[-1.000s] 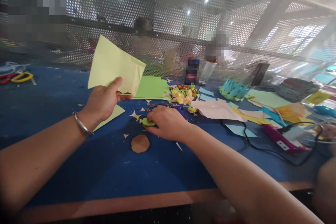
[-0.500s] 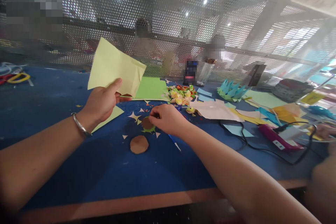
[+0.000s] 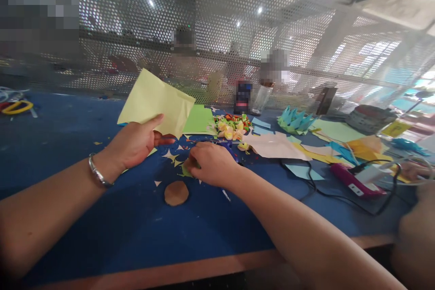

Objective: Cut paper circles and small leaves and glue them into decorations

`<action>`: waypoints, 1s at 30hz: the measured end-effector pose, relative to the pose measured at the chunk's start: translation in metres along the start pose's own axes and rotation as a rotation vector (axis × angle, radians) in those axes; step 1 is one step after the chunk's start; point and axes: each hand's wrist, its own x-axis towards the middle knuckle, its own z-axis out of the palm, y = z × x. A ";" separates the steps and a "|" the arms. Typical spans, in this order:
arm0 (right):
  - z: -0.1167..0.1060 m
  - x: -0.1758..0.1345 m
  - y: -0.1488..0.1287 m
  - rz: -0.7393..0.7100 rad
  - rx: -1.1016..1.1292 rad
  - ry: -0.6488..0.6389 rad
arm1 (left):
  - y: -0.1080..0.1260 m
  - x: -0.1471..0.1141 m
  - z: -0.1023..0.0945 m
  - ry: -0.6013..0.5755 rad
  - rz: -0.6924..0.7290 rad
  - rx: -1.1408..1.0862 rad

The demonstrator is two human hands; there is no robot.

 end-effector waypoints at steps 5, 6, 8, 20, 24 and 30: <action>-0.001 0.001 -0.001 0.005 0.017 -0.002 | 0.001 -0.003 0.003 -0.135 -0.152 -0.057; -0.001 0.001 -0.002 0.008 0.021 0.002 | 0.000 -0.003 0.002 -0.155 -0.156 -0.063; -0.001 0.001 -0.003 0.016 0.031 0.005 | -0.001 -0.002 0.001 -0.205 -0.163 -0.081; -0.006 0.000 -0.003 -0.035 0.131 0.232 | -0.007 0.000 -0.002 -0.256 -0.168 -0.075; -0.007 -0.001 -0.002 -0.054 0.094 0.417 | -0.007 -0.006 0.001 -0.325 -0.233 -0.087; -0.007 -0.001 -0.001 -0.090 0.051 0.448 | -0.004 -0.016 0.007 -0.381 -0.305 -0.095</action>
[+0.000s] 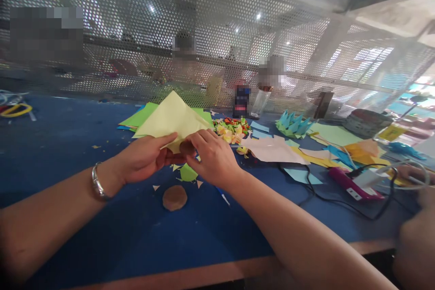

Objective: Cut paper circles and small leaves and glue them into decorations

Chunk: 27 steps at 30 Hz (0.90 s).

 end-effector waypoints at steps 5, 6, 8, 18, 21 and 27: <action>-0.002 -0.001 -0.001 -0.029 0.022 -0.011 | 0.000 -0.001 -0.004 -0.057 -0.001 0.032; -0.002 -0.001 -0.002 -0.034 0.021 -0.008 | 0.000 -0.002 -0.005 -0.080 0.006 0.045; -0.001 -0.002 -0.002 -0.044 0.022 0.006 | 0.000 -0.003 -0.007 -0.119 0.015 0.081; 0.000 -0.002 -0.003 -0.092 0.021 0.049 | 0.001 -0.005 -0.005 -0.071 0.033 0.167; 0.000 -0.002 -0.002 -0.087 0.039 0.081 | 0.000 -0.004 -0.005 -0.031 0.083 0.168; -0.003 -0.001 0.004 0.149 0.193 0.203 | 0.003 -0.003 -0.004 0.139 0.087 0.146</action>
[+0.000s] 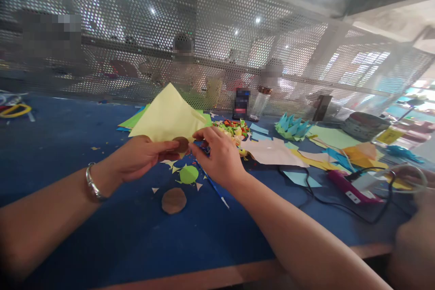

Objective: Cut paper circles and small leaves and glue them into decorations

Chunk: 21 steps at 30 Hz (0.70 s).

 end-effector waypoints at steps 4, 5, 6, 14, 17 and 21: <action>0.000 0.003 0.001 0.192 0.129 -0.056 | 0.003 0.000 0.003 0.048 0.052 -0.019; 0.001 0.003 0.001 0.220 0.168 -0.077 | 0.004 0.000 0.003 0.033 0.068 -0.019; 0.002 0.003 0.001 0.243 0.205 -0.093 | 0.004 -0.001 0.004 0.013 0.082 -0.015; 0.011 0.003 0.007 0.385 0.453 -0.135 | -0.001 0.000 0.003 -0.106 0.132 0.006; 0.011 0.004 0.004 0.450 0.560 -0.127 | -0.002 0.001 0.002 -0.115 0.140 -0.004; 0.011 0.003 -0.001 0.496 0.650 -0.113 | -0.002 0.000 0.002 -0.103 0.135 -0.030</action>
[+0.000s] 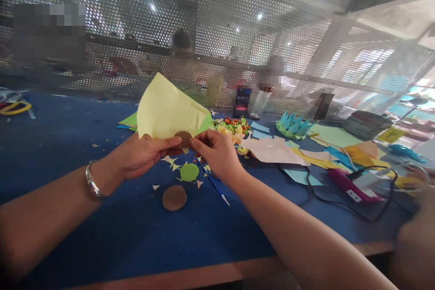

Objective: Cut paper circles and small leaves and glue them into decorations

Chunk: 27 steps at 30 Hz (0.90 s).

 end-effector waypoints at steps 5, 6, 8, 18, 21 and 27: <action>0.003 -0.002 -0.001 0.061 0.101 0.014 | 0.003 -0.002 0.003 0.000 0.003 -0.017; 0.003 -0.002 -0.002 0.073 0.132 0.014 | 0.003 -0.003 0.003 0.001 0.004 -0.013; 0.004 -0.003 -0.003 0.098 0.201 0.009 | 0.005 -0.003 0.004 -0.009 0.018 0.002; 0.003 -0.005 -0.002 0.029 0.017 0.059 | 0.001 -0.002 0.003 -0.008 0.035 -0.036; 0.002 -0.008 -0.002 -0.222 -0.287 0.193 | 0.000 -0.002 0.001 -0.003 0.019 -0.046; 0.004 -0.014 -0.005 -0.528 -0.632 0.145 | 0.003 -0.006 0.003 -0.083 -0.010 -0.068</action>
